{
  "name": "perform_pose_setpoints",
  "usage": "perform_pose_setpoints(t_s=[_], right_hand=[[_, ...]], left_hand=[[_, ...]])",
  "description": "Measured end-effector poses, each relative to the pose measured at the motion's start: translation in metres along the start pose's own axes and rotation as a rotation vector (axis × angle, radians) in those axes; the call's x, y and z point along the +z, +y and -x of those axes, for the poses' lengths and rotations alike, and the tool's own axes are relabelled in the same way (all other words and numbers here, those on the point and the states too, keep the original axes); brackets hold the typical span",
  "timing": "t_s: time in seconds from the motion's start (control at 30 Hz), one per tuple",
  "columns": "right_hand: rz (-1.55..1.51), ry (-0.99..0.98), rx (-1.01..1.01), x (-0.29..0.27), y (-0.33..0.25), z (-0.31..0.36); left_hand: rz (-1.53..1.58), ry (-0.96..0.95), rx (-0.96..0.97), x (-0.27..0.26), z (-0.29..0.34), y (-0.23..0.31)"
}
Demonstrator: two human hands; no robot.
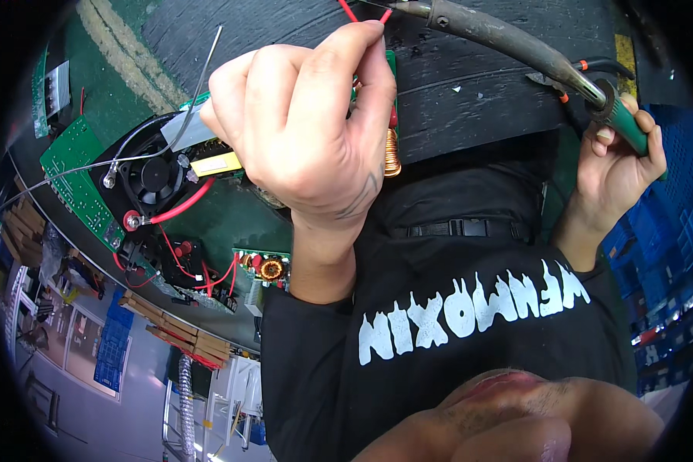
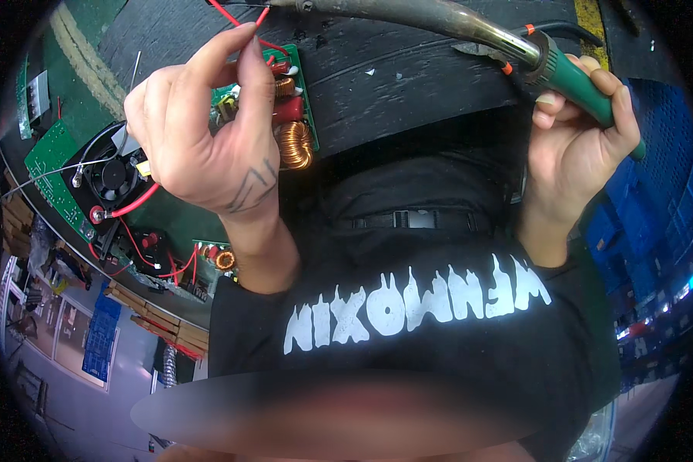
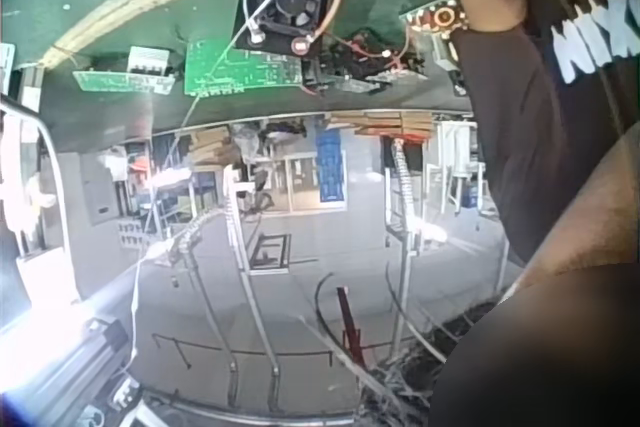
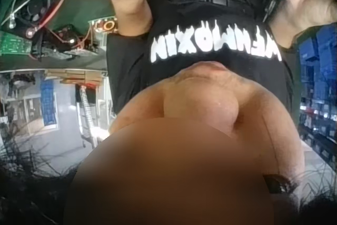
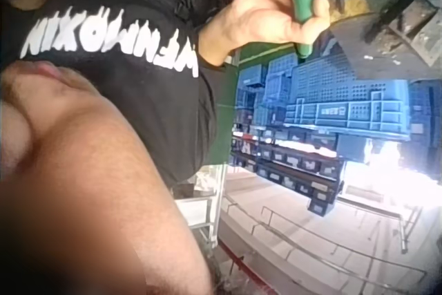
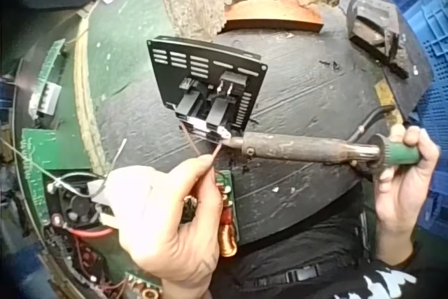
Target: Soldering electrical wires and components onto a green printed circuit board using a soldering iron.
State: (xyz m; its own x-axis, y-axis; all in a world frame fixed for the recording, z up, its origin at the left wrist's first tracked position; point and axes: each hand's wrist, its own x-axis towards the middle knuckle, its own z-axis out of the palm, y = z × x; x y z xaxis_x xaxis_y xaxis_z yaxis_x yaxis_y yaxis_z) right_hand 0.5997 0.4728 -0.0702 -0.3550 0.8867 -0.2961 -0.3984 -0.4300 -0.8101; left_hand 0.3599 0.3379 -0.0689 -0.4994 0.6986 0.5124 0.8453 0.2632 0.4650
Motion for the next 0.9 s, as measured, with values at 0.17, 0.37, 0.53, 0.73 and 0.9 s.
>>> perform_pose_setpoints(t_s=[0.17, 0.37, 0.53, 0.73, 0.9], right_hand=[[0.062, 0.025, -0.054, 0.0049, 0.0012, 0.0028], [0.058, 0.024, -0.063, 0.0079, 0.0018, 0.0038], [0.054, 0.032, -0.065, 0.0057, 0.0037, 0.0031], [0.054, 0.030, -0.076, 0.0069, 0.0031, 0.0035], [0.062, 0.010, -0.083, 0.0071, 0.0024, 0.0061]], left_hand=[[0.012, 0.043, 0.025, 0.0016, 0.0007, -0.0025], [0.012, 0.037, 0.028, 0.0013, 0.0014, -0.0028], [0.010, 0.046, 0.041, 0.0013, 0.0021, -0.0037], [-0.029, -0.025, 0.090, -0.0030, -0.0062, 0.0043], [-0.039, 0.002, 0.087, -0.0021, -0.0044, 0.0044]])
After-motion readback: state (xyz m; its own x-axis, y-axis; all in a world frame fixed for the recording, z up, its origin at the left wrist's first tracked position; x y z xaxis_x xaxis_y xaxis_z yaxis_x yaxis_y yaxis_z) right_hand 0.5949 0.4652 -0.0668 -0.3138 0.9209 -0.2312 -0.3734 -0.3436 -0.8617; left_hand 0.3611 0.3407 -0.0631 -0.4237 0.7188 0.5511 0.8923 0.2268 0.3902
